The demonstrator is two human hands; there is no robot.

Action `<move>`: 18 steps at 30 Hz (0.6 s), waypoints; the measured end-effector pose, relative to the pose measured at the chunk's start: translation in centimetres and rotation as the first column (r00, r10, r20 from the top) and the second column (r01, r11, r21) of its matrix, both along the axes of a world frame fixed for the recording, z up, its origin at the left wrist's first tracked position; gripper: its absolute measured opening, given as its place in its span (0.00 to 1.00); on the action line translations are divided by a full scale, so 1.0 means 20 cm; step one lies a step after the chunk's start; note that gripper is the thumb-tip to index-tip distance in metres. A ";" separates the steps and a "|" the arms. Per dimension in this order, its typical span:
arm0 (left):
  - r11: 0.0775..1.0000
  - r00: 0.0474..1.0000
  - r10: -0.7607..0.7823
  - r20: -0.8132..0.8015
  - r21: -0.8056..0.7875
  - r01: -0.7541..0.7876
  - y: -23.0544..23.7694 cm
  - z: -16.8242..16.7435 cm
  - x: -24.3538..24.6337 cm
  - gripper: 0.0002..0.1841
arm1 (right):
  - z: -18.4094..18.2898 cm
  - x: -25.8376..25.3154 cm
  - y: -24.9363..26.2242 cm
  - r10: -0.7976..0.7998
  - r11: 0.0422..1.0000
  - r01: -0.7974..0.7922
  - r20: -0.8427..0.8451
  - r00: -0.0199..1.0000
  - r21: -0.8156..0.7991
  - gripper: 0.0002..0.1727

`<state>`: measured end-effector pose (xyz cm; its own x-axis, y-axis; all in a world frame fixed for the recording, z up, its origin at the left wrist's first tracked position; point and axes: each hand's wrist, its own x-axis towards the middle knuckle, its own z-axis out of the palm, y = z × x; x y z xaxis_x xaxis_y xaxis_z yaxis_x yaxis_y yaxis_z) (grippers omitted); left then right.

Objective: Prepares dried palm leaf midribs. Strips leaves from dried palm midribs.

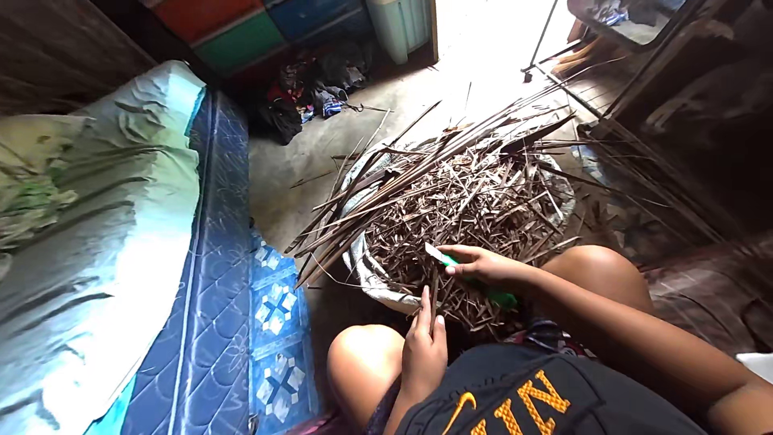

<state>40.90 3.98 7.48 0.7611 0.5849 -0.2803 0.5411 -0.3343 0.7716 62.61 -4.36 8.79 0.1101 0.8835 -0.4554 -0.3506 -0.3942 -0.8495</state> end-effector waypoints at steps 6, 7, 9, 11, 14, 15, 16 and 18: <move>0.999 0.998 0.021 0.052 -0.044 -0.019 -0.01 -0.03 -0.07 0.29 | 0.00 0.01 0.01 -0.096 0.995 0.097 0.054 0.994 -0.014 0.34; 0.998 0.998 0.028 0.057 -0.055 -0.025 -0.01 -0.03 -0.09 0.28 | 0.00 0.02 0.02 -0.133 0.991 0.134 0.072 0.989 -0.014 0.33; 0.998 0.997 0.035 0.065 -0.052 -0.032 -0.02 -0.05 -0.12 0.27 | 0.01 0.07 0.02 -0.218 0.975 0.220 0.099 0.971 -0.014 0.33; 0.999 0.996 0.026 0.085 -0.047 -0.022 -0.03 -0.05 -0.14 0.26 | 0.02 0.14 0.03 -0.281 0.958 0.286 0.115 0.953 -0.030 0.32; 1.000 0.995 0.009 0.098 -0.016 -0.007 -0.03 -0.03 -0.13 0.25 | 0.03 0.21 0.04 -0.327 0.941 0.336 0.154 0.932 -0.038 0.32; 1.000 0.995 0.003 0.095 -0.011 -0.002 -0.03 -0.02 -0.12 0.25 | 0.03 0.20 0.05 -0.348 0.934 0.357 0.161 0.924 -0.031 0.33; 1.000 0.995 -0.002 0.096 -0.005 0.002 -0.03 -0.01 -0.11 0.25 | 0.04 0.20 0.06 -0.367 0.927 0.375 0.164 0.916 -0.021 0.33; 1.000 0.995 -0.013 0.095 -0.004 0.013 -0.03 -0.01 -0.10 0.25 | 0.05 0.21 0.06 -0.407 0.911 0.412 0.171 0.897 0.009 0.33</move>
<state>38.83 3.40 7.32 0.7919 0.5737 -0.2093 0.4610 -0.3368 0.8210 66.75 -3.12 9.77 0.5355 0.7318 -0.4215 -0.3412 -0.2691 -0.9007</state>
